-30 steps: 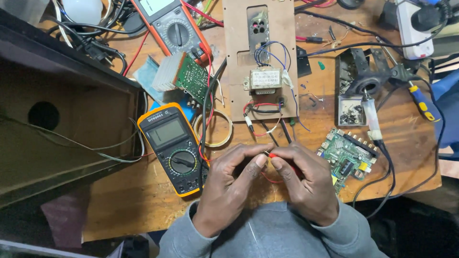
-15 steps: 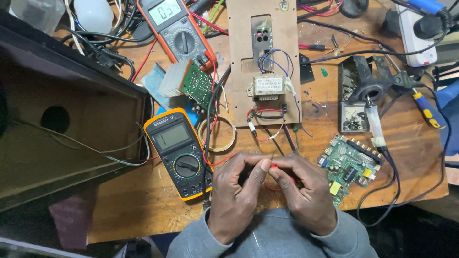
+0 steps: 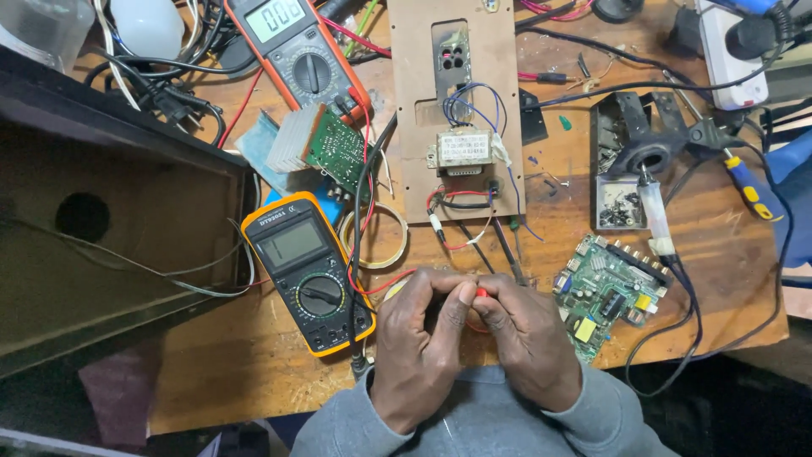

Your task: The person uses a multimeter to test electrical continuity and voltage on a circuit board and connected wires. They move the multimeter probes between different points on the board and wires, observing the readings on the multimeter display.

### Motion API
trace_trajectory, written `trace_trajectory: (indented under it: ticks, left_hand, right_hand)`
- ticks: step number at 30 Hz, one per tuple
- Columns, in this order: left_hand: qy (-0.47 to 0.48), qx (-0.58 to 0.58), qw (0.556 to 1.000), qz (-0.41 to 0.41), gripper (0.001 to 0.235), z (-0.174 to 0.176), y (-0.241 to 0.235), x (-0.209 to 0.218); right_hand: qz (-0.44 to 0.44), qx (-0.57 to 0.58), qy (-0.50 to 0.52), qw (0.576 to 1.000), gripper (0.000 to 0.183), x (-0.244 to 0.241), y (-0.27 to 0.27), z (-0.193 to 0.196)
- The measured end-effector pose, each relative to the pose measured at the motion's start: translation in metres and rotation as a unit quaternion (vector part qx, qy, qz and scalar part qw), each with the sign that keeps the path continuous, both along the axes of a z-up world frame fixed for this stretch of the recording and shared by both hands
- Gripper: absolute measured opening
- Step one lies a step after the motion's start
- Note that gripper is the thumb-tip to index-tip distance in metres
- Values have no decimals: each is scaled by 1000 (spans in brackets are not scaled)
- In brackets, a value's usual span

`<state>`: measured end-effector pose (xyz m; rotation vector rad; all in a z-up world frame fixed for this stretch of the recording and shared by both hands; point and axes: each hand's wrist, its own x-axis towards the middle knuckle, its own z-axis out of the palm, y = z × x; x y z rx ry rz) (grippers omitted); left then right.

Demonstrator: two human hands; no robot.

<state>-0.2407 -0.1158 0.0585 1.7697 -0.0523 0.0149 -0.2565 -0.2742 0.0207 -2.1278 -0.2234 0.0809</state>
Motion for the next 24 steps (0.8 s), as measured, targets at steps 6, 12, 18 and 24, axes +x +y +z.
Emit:
trace_trajectory:
  ticks: [6, 12, 18, 24]
  left_hand:
    - [-8, 47, 999, 1, 17, -3, -3, 0]
    - [-36, -3, 999, -33, 15, -6, -7, 0]
    - [-6, -6, 999, 48, 20, -9, 16, 11]
    - [32, 18, 999, 15, 27, -5, 22, 14]
  right_hand:
    - [35, 45, 38, 998, 43, 3, -4, 1]
    - [43, 8, 13, 999, 39, -2, -19, -17]
    - [-188, 131, 13, 973, 40, 1, -69, -12]
    - [-296, 462, 101, 830, 53, 4, -95, 27]
